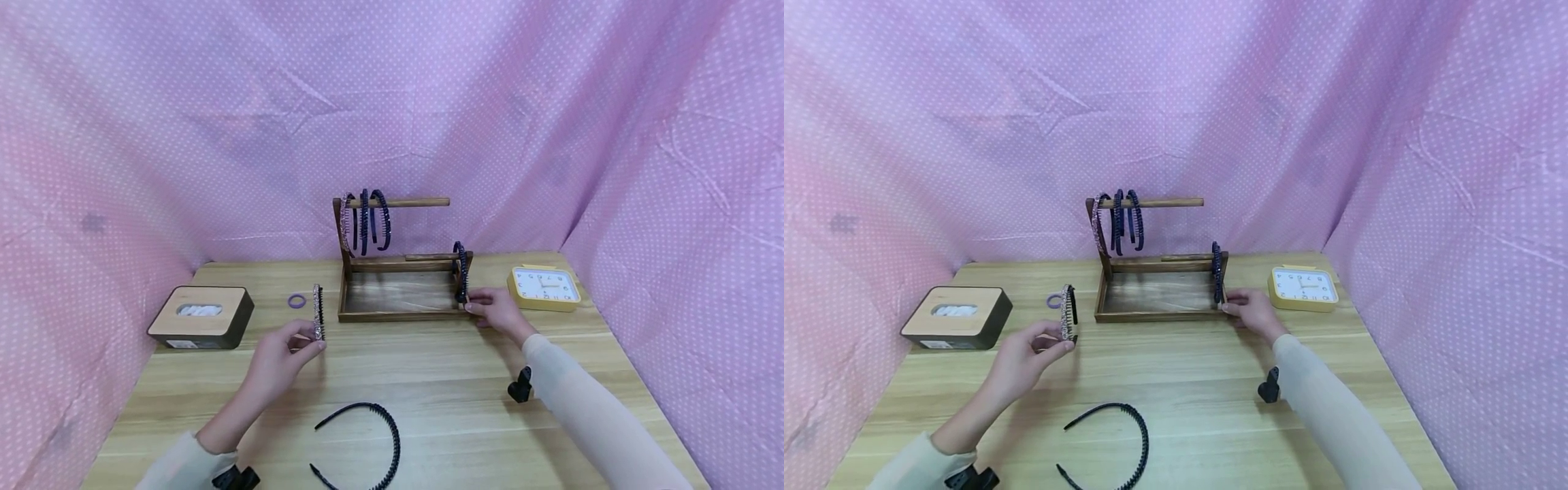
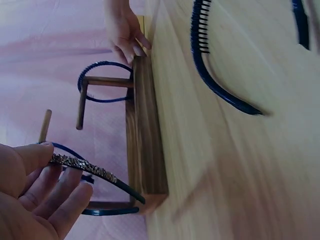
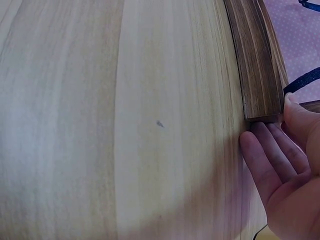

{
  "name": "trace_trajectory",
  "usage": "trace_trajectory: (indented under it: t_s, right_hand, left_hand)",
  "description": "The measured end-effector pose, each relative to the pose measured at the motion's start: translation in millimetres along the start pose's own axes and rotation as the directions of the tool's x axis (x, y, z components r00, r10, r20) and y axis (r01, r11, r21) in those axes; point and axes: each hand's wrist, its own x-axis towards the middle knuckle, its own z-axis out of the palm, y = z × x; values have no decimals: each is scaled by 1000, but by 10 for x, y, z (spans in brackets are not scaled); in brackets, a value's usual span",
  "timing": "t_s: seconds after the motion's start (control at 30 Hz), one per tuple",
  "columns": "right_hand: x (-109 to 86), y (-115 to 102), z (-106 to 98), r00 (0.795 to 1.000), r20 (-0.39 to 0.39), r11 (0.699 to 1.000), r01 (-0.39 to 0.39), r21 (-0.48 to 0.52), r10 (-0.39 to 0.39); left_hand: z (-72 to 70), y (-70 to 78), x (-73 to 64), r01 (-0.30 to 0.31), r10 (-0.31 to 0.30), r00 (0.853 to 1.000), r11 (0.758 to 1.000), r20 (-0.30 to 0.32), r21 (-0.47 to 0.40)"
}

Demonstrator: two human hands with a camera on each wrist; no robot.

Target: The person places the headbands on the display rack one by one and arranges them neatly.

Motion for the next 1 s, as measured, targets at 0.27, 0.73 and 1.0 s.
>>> trace_trajectory:
  t_s: [0.27, 0.73, 1.0]
  right_hand:
    - [26, 32, 7, 1000, -8, 1000, 4, -8, -4]
    - [-24, -10, 4, 1000, -17, 1000, 13, -18, -13]
    - [-8, 5, 22, 1000, -9, 1000, 18, -23, -18]
  left_hand:
    - [91, 182, 172, -10, 13, 999, 997, 39, -73]
    - [604, 398, 715, 55, -10, 992, 933, 129, -356]
    - [912, 504, 939, 49, -6, 994, 909, 105, -413]
